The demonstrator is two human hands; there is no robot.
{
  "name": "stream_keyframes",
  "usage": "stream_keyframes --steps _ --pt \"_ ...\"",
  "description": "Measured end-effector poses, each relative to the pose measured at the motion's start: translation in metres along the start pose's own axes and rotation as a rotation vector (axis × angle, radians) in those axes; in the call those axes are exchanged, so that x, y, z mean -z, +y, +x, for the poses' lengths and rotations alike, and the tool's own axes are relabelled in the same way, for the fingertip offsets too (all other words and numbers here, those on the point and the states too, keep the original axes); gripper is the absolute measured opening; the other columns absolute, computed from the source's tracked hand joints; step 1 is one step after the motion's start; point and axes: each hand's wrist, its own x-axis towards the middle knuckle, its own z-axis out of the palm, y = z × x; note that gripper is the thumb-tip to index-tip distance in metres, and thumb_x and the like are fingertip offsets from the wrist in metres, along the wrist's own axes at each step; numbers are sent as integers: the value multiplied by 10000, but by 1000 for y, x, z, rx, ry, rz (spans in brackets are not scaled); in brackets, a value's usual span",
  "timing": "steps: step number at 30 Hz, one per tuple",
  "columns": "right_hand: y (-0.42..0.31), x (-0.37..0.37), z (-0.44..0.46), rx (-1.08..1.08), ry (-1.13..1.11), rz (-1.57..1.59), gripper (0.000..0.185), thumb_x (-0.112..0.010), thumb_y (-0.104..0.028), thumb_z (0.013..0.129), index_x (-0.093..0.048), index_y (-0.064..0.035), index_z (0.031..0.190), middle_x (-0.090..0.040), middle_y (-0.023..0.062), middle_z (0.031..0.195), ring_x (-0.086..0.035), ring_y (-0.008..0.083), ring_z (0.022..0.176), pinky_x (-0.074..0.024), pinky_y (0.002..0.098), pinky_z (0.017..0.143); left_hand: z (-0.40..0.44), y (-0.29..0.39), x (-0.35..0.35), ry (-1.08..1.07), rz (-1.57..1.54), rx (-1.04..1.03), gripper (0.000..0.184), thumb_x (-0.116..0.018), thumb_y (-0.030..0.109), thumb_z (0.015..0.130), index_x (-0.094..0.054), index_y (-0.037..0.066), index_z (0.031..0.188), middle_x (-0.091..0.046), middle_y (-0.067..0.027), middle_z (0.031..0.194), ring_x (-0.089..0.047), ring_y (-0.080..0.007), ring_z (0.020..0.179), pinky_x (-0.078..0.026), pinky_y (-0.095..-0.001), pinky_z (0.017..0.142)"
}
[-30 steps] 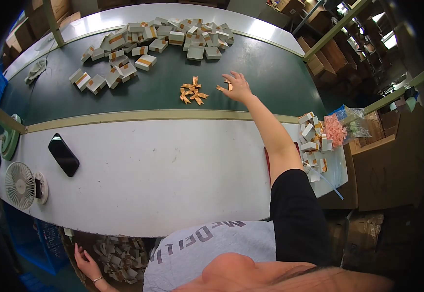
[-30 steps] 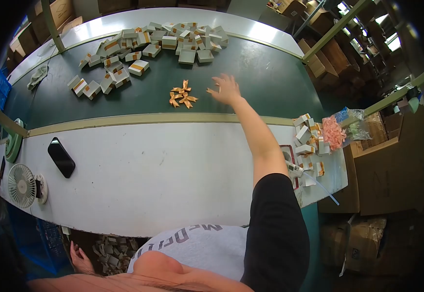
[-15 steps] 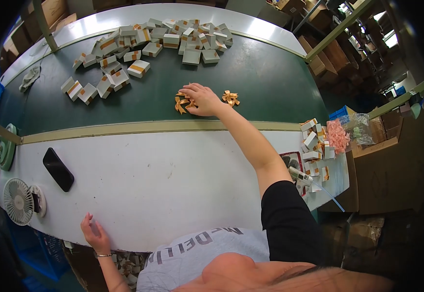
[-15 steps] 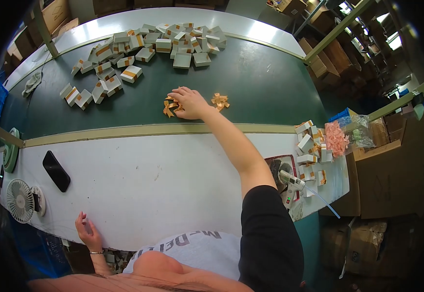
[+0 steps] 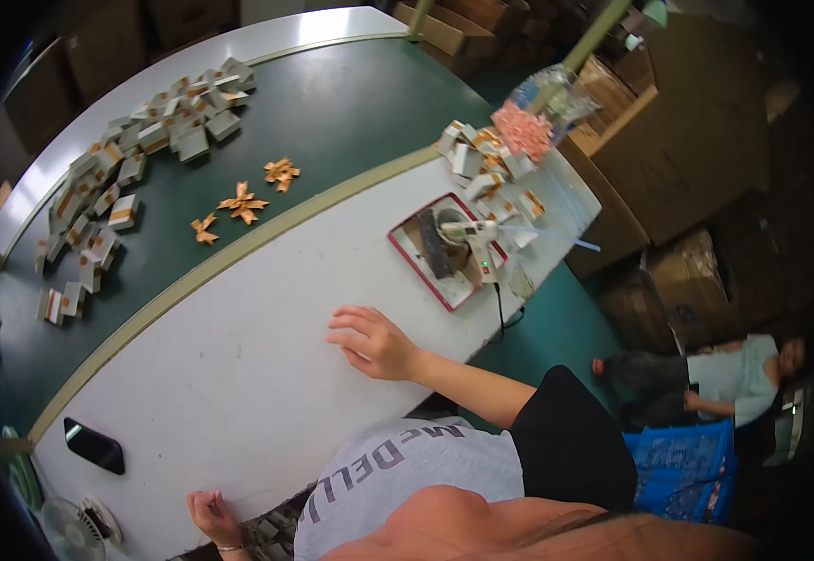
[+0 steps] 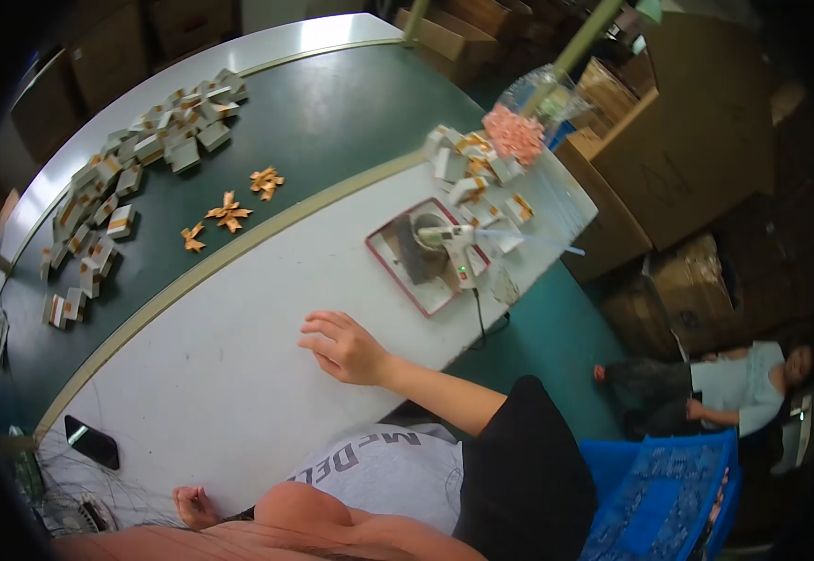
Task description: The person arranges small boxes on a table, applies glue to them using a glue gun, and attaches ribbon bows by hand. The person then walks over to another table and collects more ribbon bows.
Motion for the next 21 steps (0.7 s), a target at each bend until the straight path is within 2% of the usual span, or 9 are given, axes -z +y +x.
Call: stream_keyframes --steps 1,5,6,8,10,13,14,20,21 --pt "-6 15 -36 -41 15 -30 318 -699 -12 820 -699 -62 1134 -641 116 1239 -597 326 1252 -499 465 1016 -6 -10 8 -149 -35 43 133 -649 132 1001 -605 8 1017 -602 -174 973 -562 -346 917 -473 -457 820" --pt "3 75 -130 -162 44 -221 390 -737 -19 790 -694 -75 1173 -657 110 1235 -625 331 1166 -529 458 986 -17 -40 5 -82 189 -119 229 -674 243 993 -681 21 937 -699 -196 932 -653 -380 933 -450 -570 1010" --pt "5 80 -140 -213 53 -217 404 -743 -28 790 -688 -75 1187 -657 113 1234 -624 333 1158 -526 458 988 19 -70 -1 66 277 -774 214 -655 232 1000 -660 21 962 -679 -183 935 -640 -378 937 -455 -567 985" --pt "8 78 -148 -220 18 -212 464 -762 -82 797 -662 -79 1250 -648 120 1254 -606 338 1175 -508 459 1014 43 -97 -9 131 392 -1060 207 -628 222 1009 -631 16 1032 -657 -178 996 -615 -387 992 -453 -568 969" --pt "6 64 -134 -204 16 -208 459 -756 -130 820 -651 -78 1264 -630 119 1258 -586 337 1200 -493 453 1010 -2 -34 2 -101 481 -321 242 -612 225 1014 -614 7 1119 -651 -196 1112 -592 -410 1093 -438 -577 987" --pt "4 53 -126 -231 4 -236 496 -716 -176 835 -615 -82 1311 -610 118 1284 -568 334 1218 -468 453 1039 10 4 8 -174 476 -122 321 -591 253 1018 -567 2 1217 -594 -219 1290 -515 -438 1224 -393 -607 1040" --pt "7 52 -130 -238 4 -240 506 -706 -176 830 -608 -82 1318 -606 119 1288 -566 334 1221 -466 453 1041 -21 -49 4 -268 767 -72 428 -575 318 1016 -559 -20 1277 -562 -237 1360 -464 -438 1303 -336 -623 1108" --pt "4 49 -132 -341 -23 -245 516 -676 -177 810 -595 -75 1308 -588 127 1282 -543 352 1237 -458 466 1055 -9 -45 9 -447 800 -127 660 -601 398 997 -467 -58 1455 -527 -224 1430 -452 -439 1341 -298 -638 1157" --pt "5 52 -131 -340 -32 -232 515 -676 -179 810 -593 -74 1307 -584 127 1280 -537 357 1241 -456 469 1060 -4 -30 0 -333 721 -130 572 -595 360 1010 -501 -46 1402 -542 -230 1376 -472 -426 1294 -331 -599 1120"
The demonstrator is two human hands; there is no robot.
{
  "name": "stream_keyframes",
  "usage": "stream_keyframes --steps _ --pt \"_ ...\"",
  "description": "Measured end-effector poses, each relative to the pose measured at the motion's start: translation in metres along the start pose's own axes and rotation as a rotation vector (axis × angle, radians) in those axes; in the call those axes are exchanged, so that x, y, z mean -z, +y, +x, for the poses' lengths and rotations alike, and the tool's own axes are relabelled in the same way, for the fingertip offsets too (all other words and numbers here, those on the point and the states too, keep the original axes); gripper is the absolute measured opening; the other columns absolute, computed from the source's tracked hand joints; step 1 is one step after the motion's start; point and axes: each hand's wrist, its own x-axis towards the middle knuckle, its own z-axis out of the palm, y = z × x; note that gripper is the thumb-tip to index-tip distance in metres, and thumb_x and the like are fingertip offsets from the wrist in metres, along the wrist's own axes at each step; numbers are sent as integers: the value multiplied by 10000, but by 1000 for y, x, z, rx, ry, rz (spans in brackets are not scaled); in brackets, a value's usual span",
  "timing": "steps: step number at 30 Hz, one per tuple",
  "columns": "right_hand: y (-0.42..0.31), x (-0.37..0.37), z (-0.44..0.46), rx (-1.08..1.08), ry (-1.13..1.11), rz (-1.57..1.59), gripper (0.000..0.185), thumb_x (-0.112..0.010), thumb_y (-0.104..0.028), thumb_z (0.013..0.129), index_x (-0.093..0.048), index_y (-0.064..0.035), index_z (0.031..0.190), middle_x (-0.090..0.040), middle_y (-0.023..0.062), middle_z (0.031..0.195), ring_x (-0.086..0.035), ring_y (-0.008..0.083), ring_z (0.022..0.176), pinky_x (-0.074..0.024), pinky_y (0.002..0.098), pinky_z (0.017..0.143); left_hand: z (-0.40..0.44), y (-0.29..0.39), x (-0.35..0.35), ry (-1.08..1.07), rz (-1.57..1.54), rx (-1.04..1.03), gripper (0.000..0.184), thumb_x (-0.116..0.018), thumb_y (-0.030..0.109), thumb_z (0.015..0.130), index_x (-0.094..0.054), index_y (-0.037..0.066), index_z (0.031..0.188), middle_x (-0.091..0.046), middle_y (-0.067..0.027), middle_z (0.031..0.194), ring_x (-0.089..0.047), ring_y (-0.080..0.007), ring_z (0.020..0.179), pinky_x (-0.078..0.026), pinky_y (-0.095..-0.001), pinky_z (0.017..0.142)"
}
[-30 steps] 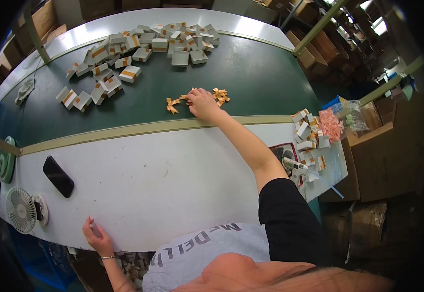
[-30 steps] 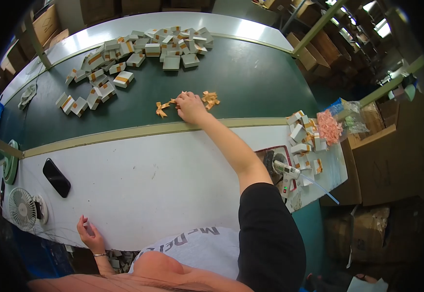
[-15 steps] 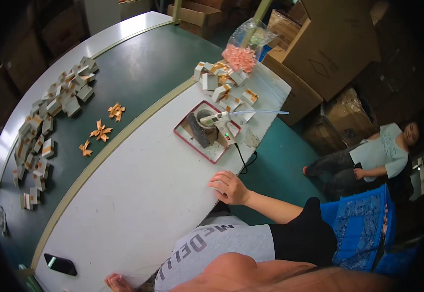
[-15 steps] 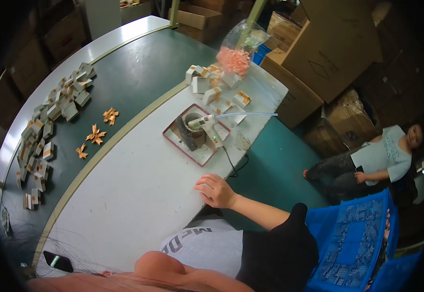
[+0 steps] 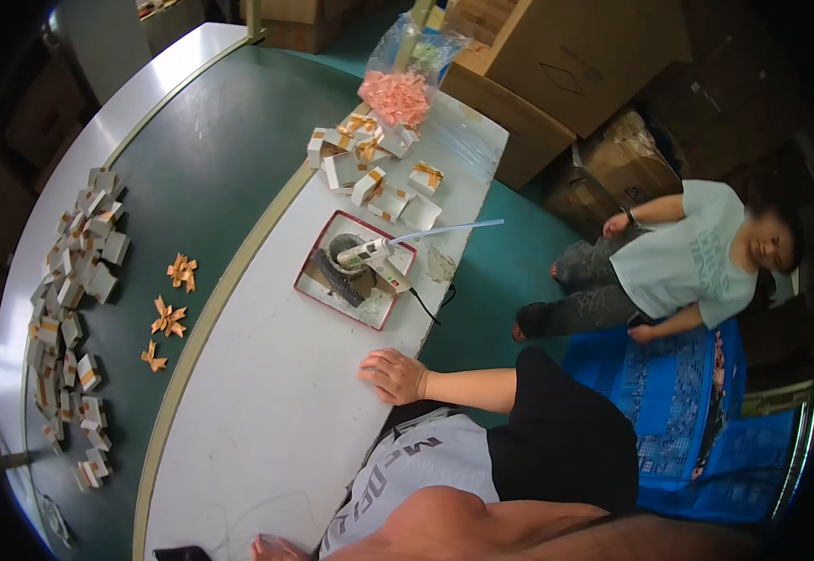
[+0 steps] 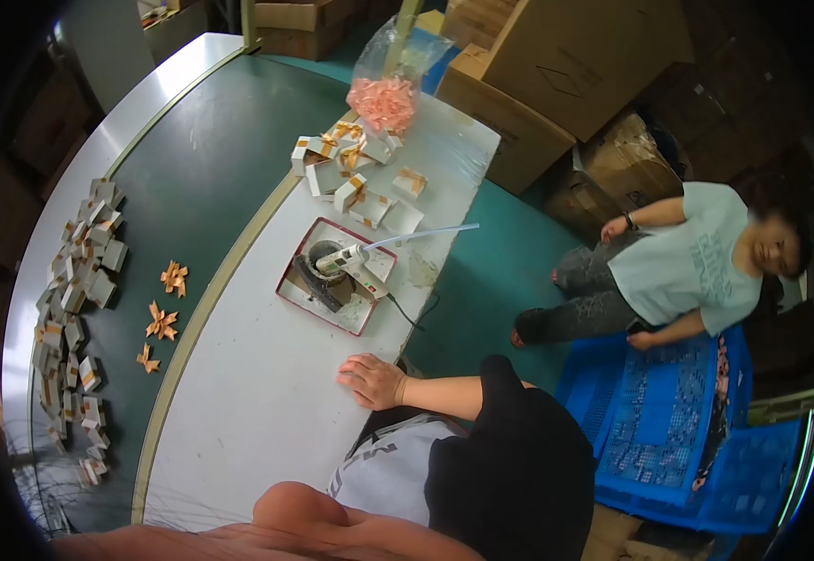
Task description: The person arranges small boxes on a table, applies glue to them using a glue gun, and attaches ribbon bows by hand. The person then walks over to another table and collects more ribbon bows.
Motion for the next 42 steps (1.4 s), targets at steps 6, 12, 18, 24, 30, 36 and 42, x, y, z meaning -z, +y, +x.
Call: stream_keyframes --steps 6,12,18,24,30,36,42 --pt "-6 11 6 -88 -133 24 518 -681 -165 844 -571 -69 1341 -546 143 1340 -519 352 1266 -437 472 1109 30 61 46 -12 -146 322 593 -628 205 939 -451 -9 1463 -480 -266 1452 -387 -432 1404 -253 -560 1185" --pt "-26 66 -40 -139 -261 254 533 -659 -11 848 -570 -49 1372 -523 185 1450 -490 395 1383 -417 484 1173 113 180 78 109 -642 253 614 -669 32 830 -463 1 1407 -494 -226 1381 -418 -425 1359 -308 -531 1171" --pt "-21 116 -133 -616 -130 304 406 -619 37 845 -662 -49 1240 -581 190 1312 -612 382 1201 -532 446 1004 235 248 110 36 -688 -138 605 -665 -2 821 -486 33 1398 -513 -211 1377 -459 -425 1328 -380 -512 1139" --pt "62 103 -206 -680 -100 453 268 -607 2 891 -730 -69 1118 -628 161 1213 -643 356 1109 -544 413 923 312 294 119 5 -505 48 661 -682 15 829 -475 52 1456 -502 -199 1477 -438 -399 1391 -377 -502 1174" --pt "146 179 -219 -758 -330 492 216 -603 -57 929 -744 -63 1092 -715 162 1055 -698 356 993 -564 425 884 286 347 111 -140 -433 207 759 -749 115 810 -449 61 1506 -457 -206 1542 -402 -405 1428 -334 -506 1217" --pt "200 210 -296 -1098 -601 339 222 -653 -127 897 -754 -65 1084 -744 178 1019 -722 351 965 -575 443 877 332 328 107 -151 -351 317 784 -764 148 810 -443 64 1520 -427 -209 1574 -386 -412 1440 -327 -507 1223" --pt "189 214 -323 -1276 -492 380 228 -666 -175 921 -763 -71 1099 -778 162 1025 -754 307 964 -586 409 883 411 301 59 -44 -453 300 752 -761 98 795 -470 38 1486 -492 -228 1505 -441 -419 1393 -344 -511 1201"
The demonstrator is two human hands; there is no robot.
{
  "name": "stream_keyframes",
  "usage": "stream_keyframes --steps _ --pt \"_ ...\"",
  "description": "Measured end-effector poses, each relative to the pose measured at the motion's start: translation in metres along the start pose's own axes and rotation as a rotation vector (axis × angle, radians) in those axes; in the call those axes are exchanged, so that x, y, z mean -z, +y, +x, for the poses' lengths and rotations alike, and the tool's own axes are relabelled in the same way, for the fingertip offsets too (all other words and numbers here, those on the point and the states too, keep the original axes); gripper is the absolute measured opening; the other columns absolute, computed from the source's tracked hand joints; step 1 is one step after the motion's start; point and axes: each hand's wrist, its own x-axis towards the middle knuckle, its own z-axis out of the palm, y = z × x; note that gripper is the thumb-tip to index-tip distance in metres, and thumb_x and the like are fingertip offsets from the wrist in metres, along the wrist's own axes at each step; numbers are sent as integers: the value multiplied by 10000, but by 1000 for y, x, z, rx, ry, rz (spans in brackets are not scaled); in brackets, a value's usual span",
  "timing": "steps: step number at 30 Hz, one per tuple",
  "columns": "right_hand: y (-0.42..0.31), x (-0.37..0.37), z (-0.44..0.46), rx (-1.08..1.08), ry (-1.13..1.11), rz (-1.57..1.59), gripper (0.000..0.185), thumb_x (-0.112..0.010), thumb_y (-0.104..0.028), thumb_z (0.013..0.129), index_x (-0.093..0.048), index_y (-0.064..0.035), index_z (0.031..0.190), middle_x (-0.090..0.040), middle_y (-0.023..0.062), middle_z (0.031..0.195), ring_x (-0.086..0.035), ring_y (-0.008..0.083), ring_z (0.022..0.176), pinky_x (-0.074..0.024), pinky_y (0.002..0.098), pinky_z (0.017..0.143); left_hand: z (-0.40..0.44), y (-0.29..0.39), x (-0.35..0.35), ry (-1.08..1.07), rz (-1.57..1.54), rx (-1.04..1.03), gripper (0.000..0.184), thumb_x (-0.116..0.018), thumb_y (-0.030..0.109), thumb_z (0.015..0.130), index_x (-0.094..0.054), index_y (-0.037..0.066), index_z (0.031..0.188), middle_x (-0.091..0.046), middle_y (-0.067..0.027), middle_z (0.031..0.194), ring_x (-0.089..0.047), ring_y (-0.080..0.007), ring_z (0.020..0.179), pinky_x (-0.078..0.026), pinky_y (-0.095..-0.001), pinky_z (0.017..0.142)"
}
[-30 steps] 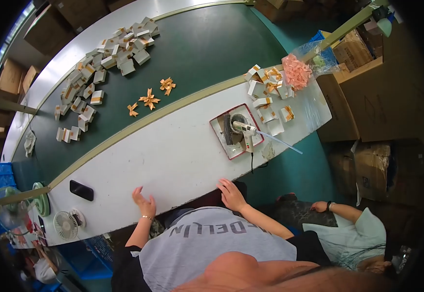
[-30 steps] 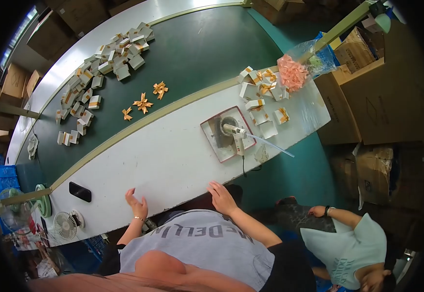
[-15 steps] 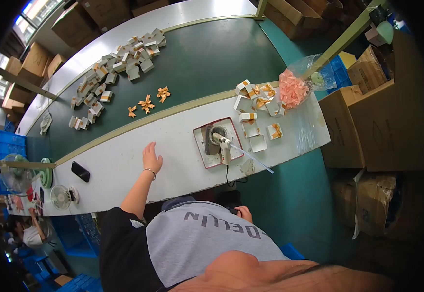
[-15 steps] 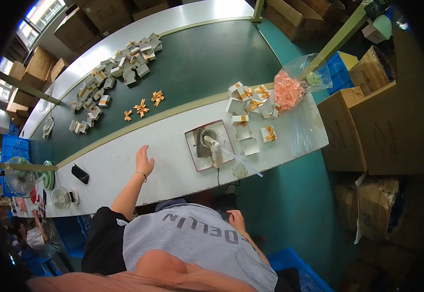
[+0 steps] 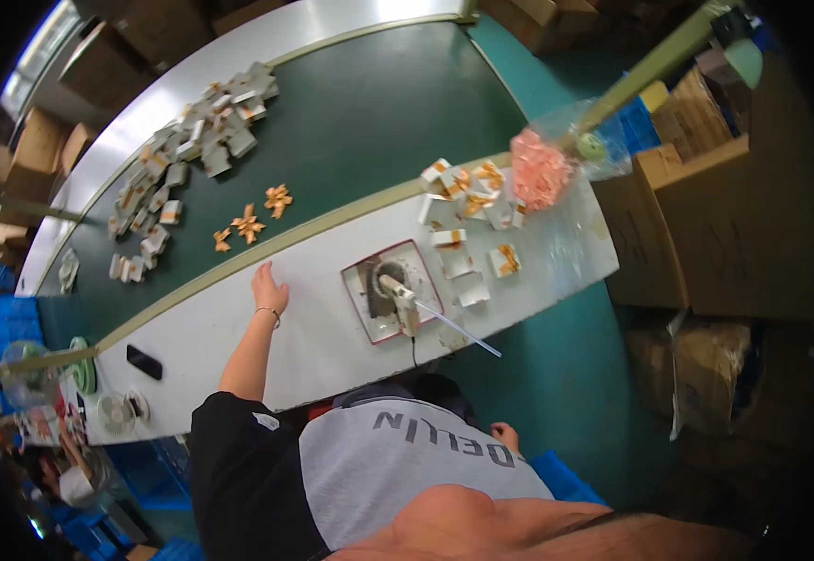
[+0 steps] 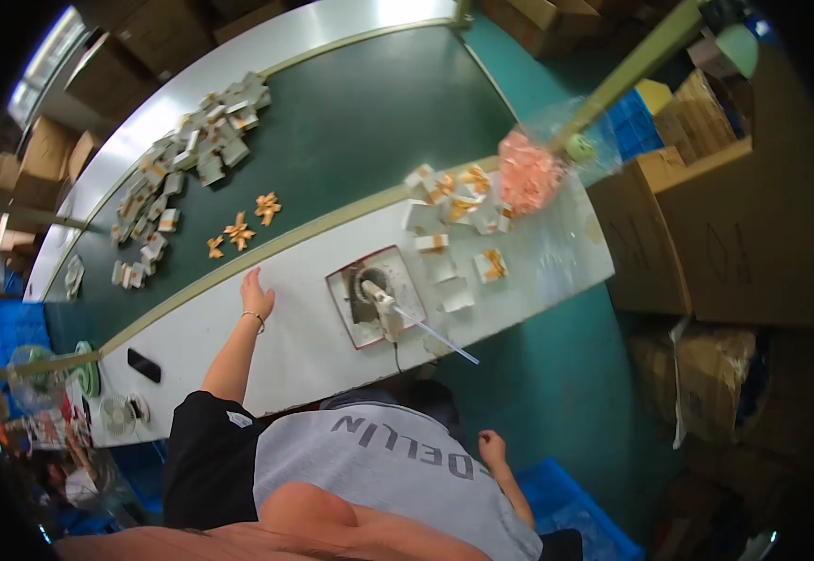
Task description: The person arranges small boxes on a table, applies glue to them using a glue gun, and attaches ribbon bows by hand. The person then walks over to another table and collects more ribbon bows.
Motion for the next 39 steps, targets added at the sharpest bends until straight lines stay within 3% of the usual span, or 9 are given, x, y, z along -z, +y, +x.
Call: stream_keyframes --steps 7,11,16,19,23,28,31,34,39 --pt "-62 -6 10 101 45 99 224 -691 -207 927 -746 -93 1112 -763 133 1067 -734 292 995 -584 414 878 -40 82 0 112 -292 -224 663 -666 -14 898 -445 -21 1522 -541 -206 1496 -554 -343 1334 -447 -452 1109" --pt "-25 -3 28 132 229 374 233 -690 -197 934 -737 -82 1131 -774 136 1043 -750 288 992 -594 410 881 -60 168 43 229 -267 -385 449 -620 118 1031 -515 -34 1439 -627 -205 1383 -626 -317 1237 -502 -438 1038" --pt "85 38 -13 62 289 456 225 -688 -201 925 -724 -99 1122 -736 146 1066 -709 331 1042 -561 443 904 -126 413 66 371 -509 -565 408 -599 182 1074 -534 -30 1417 -639 -185 1334 -644 -306 1189 -521 -420 1002" --pt "173 84 -74 -7 328 280 256 -675 -222 926 -711 -106 1151 -701 159 1126 -672 361 1100 -537 476 946 -187 555 -4 201 -543 -973 410 -613 163 1058 -535 -19 1417 -634 -171 1351 -624 -316 1217 -506 -426 1006" --pt "250 201 -178 -194 708 346 246 -663 -190 951 -693 -96 1176 -668 171 1139 -655 388 1066 -535 504 927 -328 727 -73 -84 -464 -1428 392 -588 52 1029 -528 -32 1407 -590 -210 1387 -571 -358 1261 -462 -479 1060" --pt "324 341 -296 -298 1411 197 195 -674 -98 939 -693 -69 1131 -706 164 1050 -678 404 946 -544 486 848 -442 855 -134 -272 -694 -1464 515 -614 111 1020 -444 -51 1478 -557 -164 1314 -578 -334 1165 -473 -502 1042" --pt "360 407 -347 -444 1537 84 195 -678 -51 899 -693 -76 1092 -716 142 1009 -675 386 933 -533 489 819 -491 946 -159 -725 -1141 -1135 689 -687 156 980 -350 13 1564 -435 -39 1029 -519 -244 1058 -472 -525 1103" --pt "410 443 -346 -554 1536 11 167 -683 -60 899 -700 -85 1063 -721 121 987 -679 356 921 -527 474 841 -599 1070 -133 -1408 -1694 -780 954 -763 386 908 -224 117 1647 -498 -69 1215 -508 -283 1120 -485 -614 1064" --pt "461 528 -357 -555 1535 57 121 -711 -78 915 -729 -90 1034 -727 77 937 -684 305 884 -504 462 935 -790 1275 -125 -2706 -1605 -851 1040 -795 391 852 -165 129 1636 -344 -153 1397 -444 -279 1233 -437 -661 1078"
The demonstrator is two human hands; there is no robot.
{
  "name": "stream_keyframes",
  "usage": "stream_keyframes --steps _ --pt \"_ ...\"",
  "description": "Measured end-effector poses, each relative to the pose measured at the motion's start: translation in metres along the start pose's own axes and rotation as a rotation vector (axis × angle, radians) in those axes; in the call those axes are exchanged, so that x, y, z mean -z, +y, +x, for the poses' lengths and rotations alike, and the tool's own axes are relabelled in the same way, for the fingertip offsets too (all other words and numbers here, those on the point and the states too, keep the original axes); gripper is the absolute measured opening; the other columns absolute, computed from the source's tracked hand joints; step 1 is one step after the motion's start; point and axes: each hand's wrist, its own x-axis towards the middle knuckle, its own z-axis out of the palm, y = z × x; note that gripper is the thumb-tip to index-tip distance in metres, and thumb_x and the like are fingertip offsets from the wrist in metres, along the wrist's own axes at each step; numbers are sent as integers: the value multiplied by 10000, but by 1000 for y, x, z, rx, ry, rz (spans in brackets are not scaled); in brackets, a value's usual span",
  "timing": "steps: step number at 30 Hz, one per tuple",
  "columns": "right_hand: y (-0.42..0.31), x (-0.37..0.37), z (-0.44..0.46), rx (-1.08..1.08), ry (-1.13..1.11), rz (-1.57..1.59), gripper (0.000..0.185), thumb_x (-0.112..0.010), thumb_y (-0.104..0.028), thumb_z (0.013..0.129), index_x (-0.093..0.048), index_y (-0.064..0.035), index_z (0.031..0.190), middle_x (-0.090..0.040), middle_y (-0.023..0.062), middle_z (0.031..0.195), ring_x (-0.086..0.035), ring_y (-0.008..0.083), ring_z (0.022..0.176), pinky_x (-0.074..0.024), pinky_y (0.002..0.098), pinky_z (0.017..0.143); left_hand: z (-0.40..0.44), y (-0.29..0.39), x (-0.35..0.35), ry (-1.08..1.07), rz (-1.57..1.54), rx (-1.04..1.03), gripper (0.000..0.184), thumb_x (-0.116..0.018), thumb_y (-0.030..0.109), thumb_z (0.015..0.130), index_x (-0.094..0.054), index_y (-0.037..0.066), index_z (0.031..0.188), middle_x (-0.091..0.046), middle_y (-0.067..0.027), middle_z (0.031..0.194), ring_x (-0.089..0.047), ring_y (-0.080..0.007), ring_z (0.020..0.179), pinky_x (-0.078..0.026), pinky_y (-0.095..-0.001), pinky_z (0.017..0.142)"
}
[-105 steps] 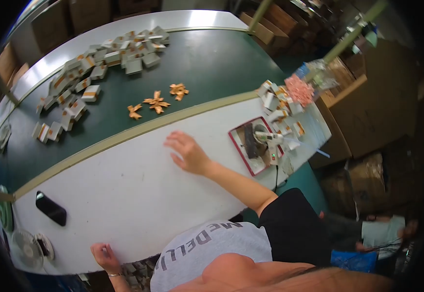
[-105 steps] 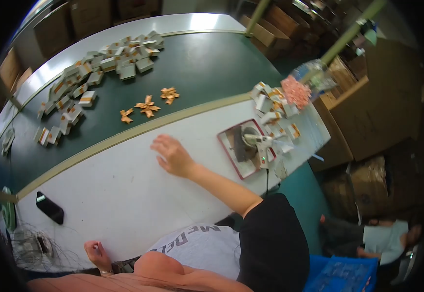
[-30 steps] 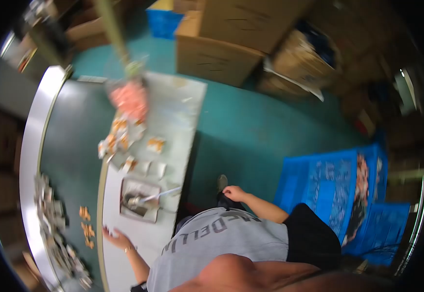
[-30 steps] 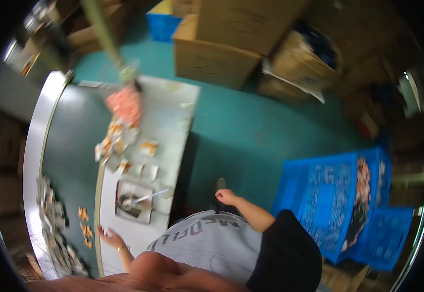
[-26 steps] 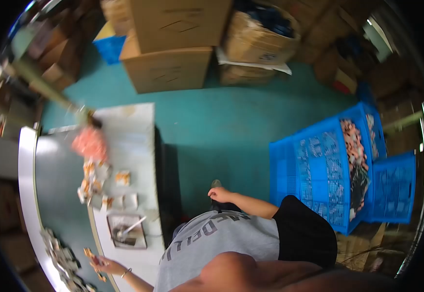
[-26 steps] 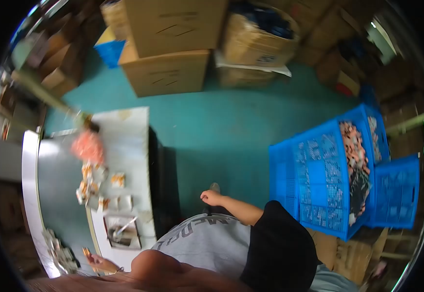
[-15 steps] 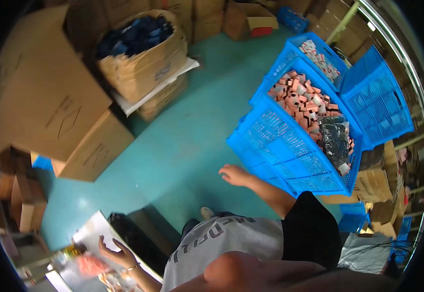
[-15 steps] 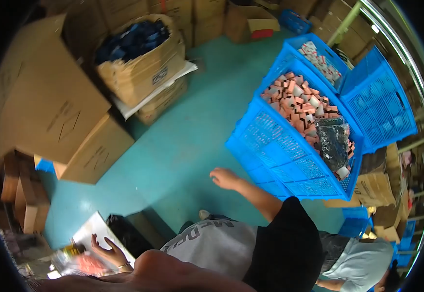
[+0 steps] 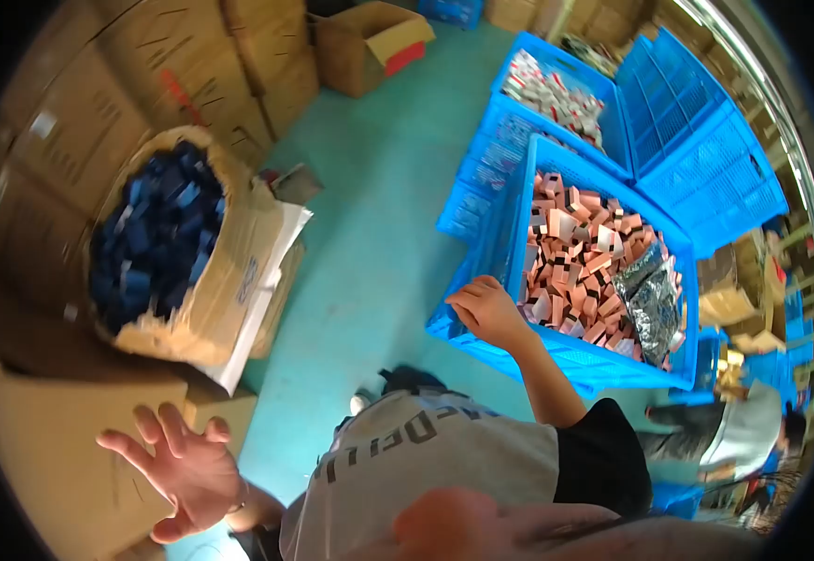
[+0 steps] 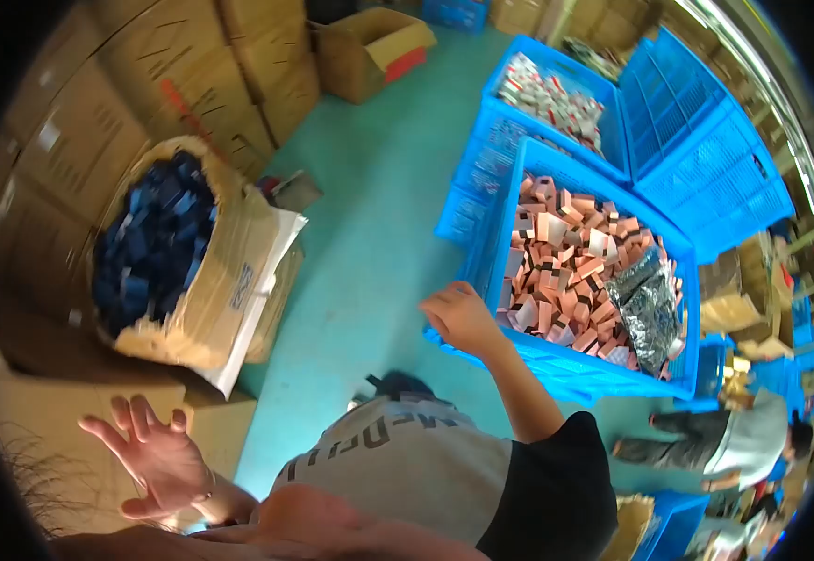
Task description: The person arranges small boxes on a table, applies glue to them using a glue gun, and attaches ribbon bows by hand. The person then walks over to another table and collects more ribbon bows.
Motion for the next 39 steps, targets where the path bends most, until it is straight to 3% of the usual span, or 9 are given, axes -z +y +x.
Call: stream_keyframes --steps 6,11,15,20,23,28,30,36,39 --pt "80 48 98 -200 -4 -103 135 -713 -88 880 -718 -78 1014 -713 79 878 -697 296 875 -528 454 907 283 -197 21 -463 -501 441 996 -704 420 824 -149 137 1601 -294 -146 1226 -469 -244 1046 -528 -760 731" --pt "202 79 220 -342 -18 -204 202 -729 -58 848 -717 -71 1050 -697 81 850 -690 306 828 -532 445 844 464 -326 77 -455 -494 736 542 -380 292 960 -261 64 1437 -339 -90 1111 -473 -173 915 -520 -545 605" --pt "304 74 366 -234 -5 -157 195 -715 -89 852 -717 -67 1045 -688 76 873 -683 283 841 -529 425 826 597 -420 143 -362 -565 851 373 -226 197 1024 -319 32 1345 -350 -55 1053 -465 -134 857 -511 -437 601" --pt "440 35 545 -111 -14 14 207 -722 -85 835 -716 -44 1038 -697 76 893 -687 287 854 -534 417 835 733 -566 194 -373 -742 848 334 -306 180 1058 -333 114 1384 -320 -53 1098 -486 -144 860 -507 -602 660" --pt "528 10 621 -161 -17 -44 208 -719 -80 829 -717 -41 1034 -703 73 901 -692 281 857 -533 417 842 839 -662 215 -504 -699 1131 330 -299 206 1079 -353 289 1393 -315 -53 1102 -520 -160 764 -401 -657 555" --pt "644 29 722 -430 24 48 198 -718 -110 896 -721 -56 1087 -703 85 927 -688 289 883 -530 419 859 985 -848 261 -323 -1006 1097 413 -302 336 1108 -300 295 1519 -311 -71 1100 -532 -150 813 -375 -552 557" --pt "707 42 749 -493 80 21 189 -713 -120 883 -716 -69 1065 -693 85 893 -685 291 855 -529 422 832 1033 -937 255 -419 -1138 1039 426 -292 391 1110 -313 273 1519 -316 -74 1112 -527 -159 845 -399 -581 579" --pt "935 81 834 -639 122 -106 152 -723 -136 870 -710 -72 1007 -666 63 811 -673 282 801 -530 414 798 1181 -1221 246 -1079 -1346 1362 451 -230 428 1107 -260 298 1538 -336 -63 1169 -490 -196 927 -455 -766 667" --pt "1072 105 891 -565 43 -109 174 -722 -135 859 -717 -76 1023 -663 56 802 -671 268 790 -535 407 822 1252 -1321 276 -716 -1321 1078 615 -438 430 1028 -158 285 1556 -262 -82 1183 -456 -235 995 -452 -713 656"
